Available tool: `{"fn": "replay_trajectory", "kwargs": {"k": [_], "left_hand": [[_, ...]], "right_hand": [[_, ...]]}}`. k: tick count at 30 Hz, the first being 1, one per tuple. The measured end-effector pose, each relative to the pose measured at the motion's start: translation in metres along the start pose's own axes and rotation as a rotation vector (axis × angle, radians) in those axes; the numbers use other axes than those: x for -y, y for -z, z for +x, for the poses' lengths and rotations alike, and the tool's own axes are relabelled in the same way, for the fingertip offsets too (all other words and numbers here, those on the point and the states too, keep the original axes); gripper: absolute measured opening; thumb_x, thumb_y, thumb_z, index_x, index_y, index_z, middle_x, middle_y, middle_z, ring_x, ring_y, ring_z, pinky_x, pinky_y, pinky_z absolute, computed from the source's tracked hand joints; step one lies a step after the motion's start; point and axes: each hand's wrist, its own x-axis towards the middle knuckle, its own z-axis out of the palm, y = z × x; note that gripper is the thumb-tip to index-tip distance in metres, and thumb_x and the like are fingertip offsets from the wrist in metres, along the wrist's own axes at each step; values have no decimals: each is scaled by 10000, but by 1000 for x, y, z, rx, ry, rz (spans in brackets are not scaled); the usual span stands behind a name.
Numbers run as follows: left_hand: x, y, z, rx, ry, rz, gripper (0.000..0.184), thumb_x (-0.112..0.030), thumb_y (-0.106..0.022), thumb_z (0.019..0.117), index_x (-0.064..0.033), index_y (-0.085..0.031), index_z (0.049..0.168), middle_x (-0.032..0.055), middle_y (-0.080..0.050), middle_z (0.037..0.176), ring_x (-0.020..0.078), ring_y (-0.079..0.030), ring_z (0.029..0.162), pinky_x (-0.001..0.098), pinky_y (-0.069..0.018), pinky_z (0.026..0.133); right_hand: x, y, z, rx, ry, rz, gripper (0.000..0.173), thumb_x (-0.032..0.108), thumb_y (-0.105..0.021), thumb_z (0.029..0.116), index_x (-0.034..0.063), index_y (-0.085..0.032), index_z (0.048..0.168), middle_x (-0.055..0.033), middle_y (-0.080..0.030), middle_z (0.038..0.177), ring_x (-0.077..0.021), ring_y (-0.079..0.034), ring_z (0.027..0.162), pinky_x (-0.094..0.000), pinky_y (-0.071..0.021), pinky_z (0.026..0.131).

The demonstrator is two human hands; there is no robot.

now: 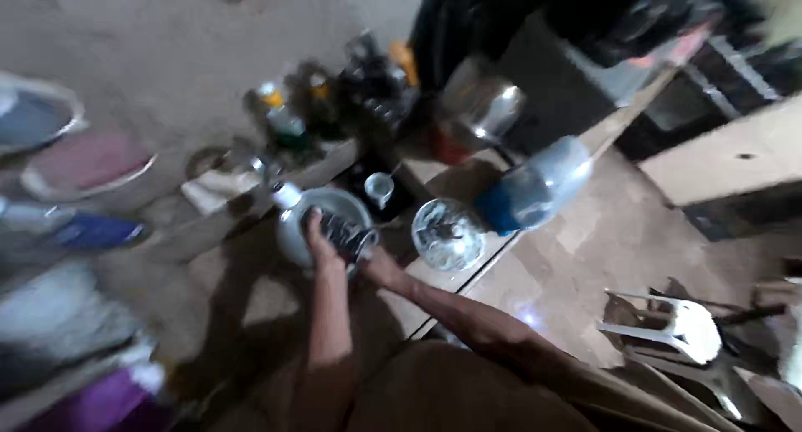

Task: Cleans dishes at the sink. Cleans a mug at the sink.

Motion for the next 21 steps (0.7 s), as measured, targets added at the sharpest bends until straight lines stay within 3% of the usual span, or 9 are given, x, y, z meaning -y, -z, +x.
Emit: {"fn": "replay_trajectory", "kwargs": {"k": [2, 5, 6, 8, 9, 12, 14, 18, 21], "left_hand": [[7, 12, 9, 76, -56, -158, 470, -460, -321, 1096, -117, -538, 1331, 51, -691, 1086, 179, -696, 955, 399, -606, 828], [12, 15, 14, 84, -27, -170, 517, -536, -349, 1075, -132, -529, 1344, 71, -682, 1103, 206, -686, 978, 434, -598, 836], [12, 11, 12, 46, 3, -103, 521, -555, -417, 1053, -151, -523, 1365, 68, -673, 1124, 198, -676, 994, 437, -593, 840], [9, 7, 5, -44, 96, 34, 709, -535, -649, 958, -184, -405, 1523, 116, -617, 1344, 258, -630, 1192, 517, -562, 961], [12, 7, 5, -86, 111, 77, 816, -519, -734, 905, -189, -357, 1549, 131, -589, 1393, 276, -612, 1240, 534, -555, 987], [27, 16, 14, -47, 77, 2, 715, -476, -695, 932, -159, -424, 1513, 134, -615, 1354, 274, -627, 1209, 524, -556, 981], [40, 26, 19, 41, 43, -156, 556, -515, -536, 1004, -122, -526, 1396, 128, -674, 1217, 265, -672, 1089, 507, -576, 912], [35, 36, 21, -27, 149, -81, 592, -435, -643, 965, -191, -467, 1475, 115, -634, 1301, 268, -635, 1156, 521, -555, 933], [22, 30, 20, -154, 207, 17, 721, -452, -748, 891, -178, -451, 1488, 141, -621, 1321, 291, -633, 1172, 547, -563, 925]], "right_hand": [[5, -2, -4, -9, -39, 56, 312, 40, -636, 980, -25, -655, 1285, -237, -658, 1275, -344, -649, 1159, -512, -512, 1021], [-16, 7, 3, 15, 110, 62, 378, 80, -578, 1016, -34, -559, 1376, -213, -634, 1308, -273, -635, 1183, -429, -501, 1054], [-21, 13, 13, 9, 283, -122, 345, 29, -625, 956, -113, -614, 1271, -277, -667, 1224, -354, -649, 1172, -477, -440, 1123], [-41, 12, 34, -46, 606, -417, 219, 57, -715, 856, -67, -723, 1037, -248, -730, 1038, -426, -682, 1081, -668, -295, 1181], [-47, 6, 35, -66, 605, -417, 227, 71, -711, 859, -53, -733, 1048, -240, -733, 1068, -421, -675, 1115, -660, -303, 1181], [-20, -17, 18, -122, 25, 341, 305, -17, -558, 965, -93, -583, 1259, -196, -656, 1199, -224, -638, 1139, -371, -528, 1013], [-5, -19, 17, -182, -235, 730, 299, 90, -495, 1003, 30, -559, 1288, -105, -647, 1144, -169, -639, 1023, -395, -566, 879], [-24, 15, 22, 63, 78, -49, 327, 27, -573, 991, -114, -597, 1285, -260, -655, 1238, -306, -631, 1191, -433, -474, 1088], [-63, 12, 39, 55, 616, -532, 207, 129, -680, 898, -52, -732, 985, -230, -739, 1005, -412, -692, 1061, -653, -305, 1175]]}}
